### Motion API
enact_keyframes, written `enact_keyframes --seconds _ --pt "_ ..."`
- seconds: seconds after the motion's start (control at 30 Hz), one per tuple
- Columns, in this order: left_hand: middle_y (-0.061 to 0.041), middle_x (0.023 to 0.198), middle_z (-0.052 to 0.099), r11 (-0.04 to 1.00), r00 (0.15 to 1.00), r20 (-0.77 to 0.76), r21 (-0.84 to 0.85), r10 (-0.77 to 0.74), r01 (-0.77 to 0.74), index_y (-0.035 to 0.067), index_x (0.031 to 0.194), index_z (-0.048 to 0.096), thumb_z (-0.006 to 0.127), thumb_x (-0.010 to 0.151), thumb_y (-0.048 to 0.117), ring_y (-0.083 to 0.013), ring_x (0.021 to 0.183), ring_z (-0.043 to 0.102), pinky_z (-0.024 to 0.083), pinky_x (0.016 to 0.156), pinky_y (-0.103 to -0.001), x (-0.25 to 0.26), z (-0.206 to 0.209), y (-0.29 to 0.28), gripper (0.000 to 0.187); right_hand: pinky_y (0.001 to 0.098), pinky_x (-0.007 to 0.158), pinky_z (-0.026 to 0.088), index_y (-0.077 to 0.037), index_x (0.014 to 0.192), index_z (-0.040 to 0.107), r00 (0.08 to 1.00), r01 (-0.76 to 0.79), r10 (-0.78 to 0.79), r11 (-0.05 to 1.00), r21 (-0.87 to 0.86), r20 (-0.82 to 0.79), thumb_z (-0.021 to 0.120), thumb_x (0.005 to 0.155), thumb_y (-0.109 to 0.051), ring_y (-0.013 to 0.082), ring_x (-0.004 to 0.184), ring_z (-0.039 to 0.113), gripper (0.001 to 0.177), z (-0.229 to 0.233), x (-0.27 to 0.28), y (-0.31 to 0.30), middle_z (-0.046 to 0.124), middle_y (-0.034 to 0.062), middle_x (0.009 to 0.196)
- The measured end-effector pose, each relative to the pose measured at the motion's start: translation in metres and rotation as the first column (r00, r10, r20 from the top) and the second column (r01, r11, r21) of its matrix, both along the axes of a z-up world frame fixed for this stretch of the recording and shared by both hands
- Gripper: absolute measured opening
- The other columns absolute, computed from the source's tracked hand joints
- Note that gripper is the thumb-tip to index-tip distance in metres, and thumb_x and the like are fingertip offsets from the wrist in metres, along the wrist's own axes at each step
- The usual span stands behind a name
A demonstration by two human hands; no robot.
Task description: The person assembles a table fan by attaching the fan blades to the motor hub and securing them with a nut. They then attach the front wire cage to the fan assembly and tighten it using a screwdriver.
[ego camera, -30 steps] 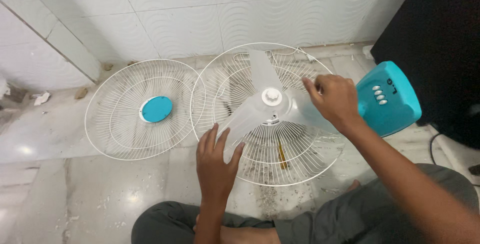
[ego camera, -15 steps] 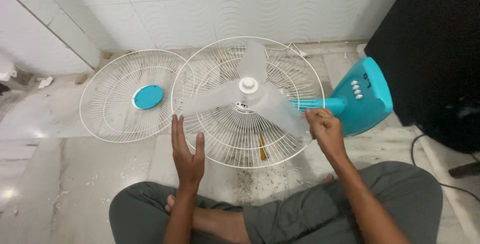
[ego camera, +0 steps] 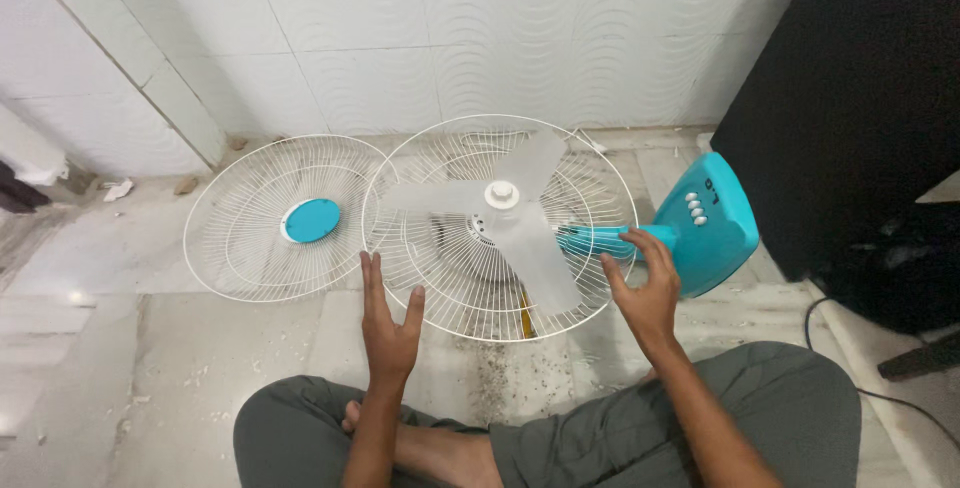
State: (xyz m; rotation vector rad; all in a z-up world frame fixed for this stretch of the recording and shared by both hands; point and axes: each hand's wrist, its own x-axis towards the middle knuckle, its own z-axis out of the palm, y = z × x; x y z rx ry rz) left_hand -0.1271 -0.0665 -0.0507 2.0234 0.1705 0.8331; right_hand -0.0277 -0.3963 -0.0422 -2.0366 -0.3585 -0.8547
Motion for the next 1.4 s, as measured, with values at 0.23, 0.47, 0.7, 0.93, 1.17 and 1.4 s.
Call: enact_keyframes --seconds 0.23,0.47,0.7,0.93,1.17,1.4 --pt "-0.021 0.171 0.024 0.999 1.0 0.02 -0.033 -0.002 0.002 0.005 0.157 0.036 0.066 0.096 0.021 -0.0389 0.151 0.038 0.037 0.117 -0.049 0.001 -0.003 0.003 0.07 0.0428 0.103 0.052 -0.003 0.122 0.066 0.999 -0.01 0.011 0.999 0.031 -0.034 0.083 0.086 -0.021 0.0332 0.122 0.065 0.044 -0.006 0.002 0.001 0.068 0.0171 0.128" --pt "-0.015 0.172 0.022 0.995 1.0 -0.024 -0.097 -0.015 0.013 0.009 0.158 0.035 0.063 0.091 0.014 -0.0355 0.144 0.047 0.048 0.103 -0.05 0.0 -0.002 0.003 0.073 0.048 0.111 0.044 -0.002 0.134 0.061 0.999 0.0 -0.003 0.997 -0.078 -0.039 0.083 0.083 -0.028 0.0407 0.136 0.054 0.062 -0.01 0.007 -0.002 0.056 0.0244 0.146" --pt "-0.015 0.172 0.021 0.996 1.0 -0.004 -0.093 -0.01 0.01 0.011 0.157 0.035 0.064 0.092 0.013 -0.0376 0.147 0.042 0.047 0.104 -0.051 0.002 -0.007 0.002 0.071 0.0499 0.118 0.037 0.004 0.148 0.049 0.979 -0.156 0.122 0.963 -0.22 -0.161 0.078 0.089 -0.043 0.0427 0.145 0.044 0.081 -0.008 0.041 -0.008 0.046 0.0283 0.156" --pt "-0.013 0.172 0.023 0.993 1.0 -0.031 -0.115 0.006 -0.009 0.012 0.155 0.038 0.063 0.09 0.016 -0.0349 0.141 0.049 0.049 0.1 -0.05 0.003 -0.007 0.002 0.07 0.0522 0.117 0.033 -0.001 0.149 0.047 0.969 -0.166 0.107 0.95 -0.266 -0.223 0.075 0.085 -0.045 0.0448 0.147 0.036 0.083 -0.018 0.039 -0.01 0.035 0.0274 0.162" --pt "-0.012 0.173 0.022 0.99 0.998 -0.059 -0.139 0.022 -0.03 0.014 0.158 0.035 0.059 0.098 0.033 -0.0335 0.139 0.051 0.049 0.101 -0.049 0.004 -0.005 -0.001 0.068 0.0437 0.086 0.047 0.005 0.115 0.07 0.989 -0.033 0.047 0.994 0.102 -0.138 0.075 0.095 -0.031 0.0336 0.101 0.058 0.041 -0.036 0.038 -0.018 0.063 0.0224 0.112" --pt "-0.013 0.172 0.018 0.99 0.999 -0.05 -0.137 0.01 -0.017 0.013 0.159 0.029 0.055 0.098 0.044 -0.0351 0.137 0.051 0.048 0.103 -0.051 0.008 -0.005 -0.001 0.073 0.0273 0.061 0.048 -0.006 0.077 0.062 0.984 0.091 0.067 0.618 0.781 -0.168 0.071 0.104 -0.022 0.0077 0.062 0.049 0.033 -0.066 0.047 -0.052 0.062 -0.0004 0.076"
